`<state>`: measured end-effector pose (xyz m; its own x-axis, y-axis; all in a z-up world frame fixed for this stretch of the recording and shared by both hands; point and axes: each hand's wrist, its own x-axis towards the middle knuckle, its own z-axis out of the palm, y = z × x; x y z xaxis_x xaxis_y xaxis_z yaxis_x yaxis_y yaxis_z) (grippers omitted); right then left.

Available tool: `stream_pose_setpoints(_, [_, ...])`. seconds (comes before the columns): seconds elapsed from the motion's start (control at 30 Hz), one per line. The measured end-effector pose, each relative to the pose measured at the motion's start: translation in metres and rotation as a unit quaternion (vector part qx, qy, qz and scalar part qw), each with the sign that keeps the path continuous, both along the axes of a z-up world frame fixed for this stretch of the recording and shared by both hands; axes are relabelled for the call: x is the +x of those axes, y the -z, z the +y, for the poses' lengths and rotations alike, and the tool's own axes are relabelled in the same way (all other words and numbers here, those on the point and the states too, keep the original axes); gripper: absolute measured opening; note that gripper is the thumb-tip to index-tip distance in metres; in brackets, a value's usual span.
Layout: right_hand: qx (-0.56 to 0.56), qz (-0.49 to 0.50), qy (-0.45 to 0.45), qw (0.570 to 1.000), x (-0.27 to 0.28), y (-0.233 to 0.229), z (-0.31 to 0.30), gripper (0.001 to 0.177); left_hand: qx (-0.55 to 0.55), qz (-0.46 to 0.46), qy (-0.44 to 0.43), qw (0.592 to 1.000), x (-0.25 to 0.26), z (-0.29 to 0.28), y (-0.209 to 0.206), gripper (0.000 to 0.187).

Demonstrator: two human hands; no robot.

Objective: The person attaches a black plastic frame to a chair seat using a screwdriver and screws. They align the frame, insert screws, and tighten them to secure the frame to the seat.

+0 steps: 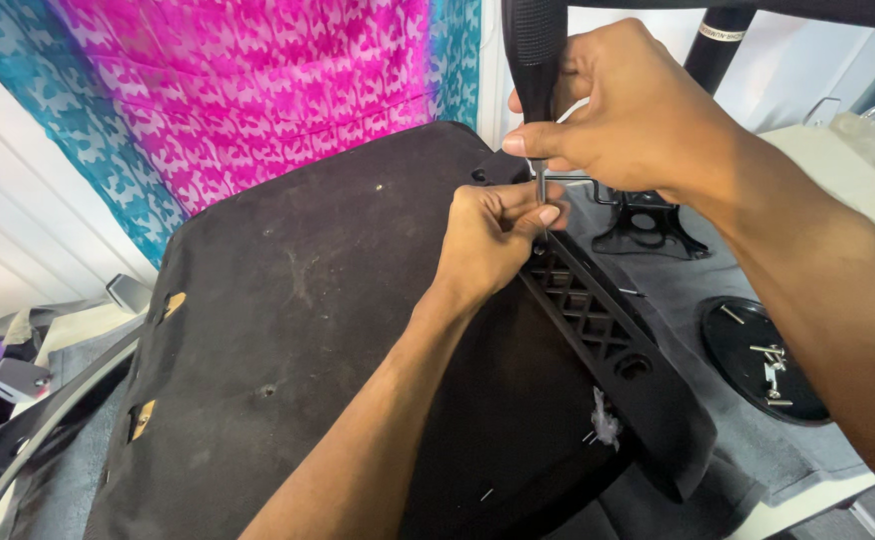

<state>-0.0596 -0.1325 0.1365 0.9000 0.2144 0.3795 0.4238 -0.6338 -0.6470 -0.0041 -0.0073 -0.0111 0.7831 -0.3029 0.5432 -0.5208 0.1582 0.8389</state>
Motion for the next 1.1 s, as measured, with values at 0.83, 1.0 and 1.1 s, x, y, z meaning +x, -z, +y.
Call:
stream_pose_setpoints(0.83, [0.02, 0.091, -0.165, 0.982, 0.013, 0.002, -0.012, 0.035, 0.026, 0.003, -0.126, 0.992, -0.025, 0.0, -0.005, 0.021])
stream_pose_setpoints(1.0, [0.058, 0.013, -0.118, 0.991, 0.01, 0.01, -0.009, 0.025, 0.016, -0.007, -0.133, 0.991, -0.026, -0.004, -0.008, 0.023])
stream_pose_setpoints(1.1, [0.087, -0.017, -0.092, 0.992, 0.009, 0.012, -0.011, 0.024, 0.016, -0.004, -0.134, 0.991, -0.029, -0.005, -0.012, 0.022])
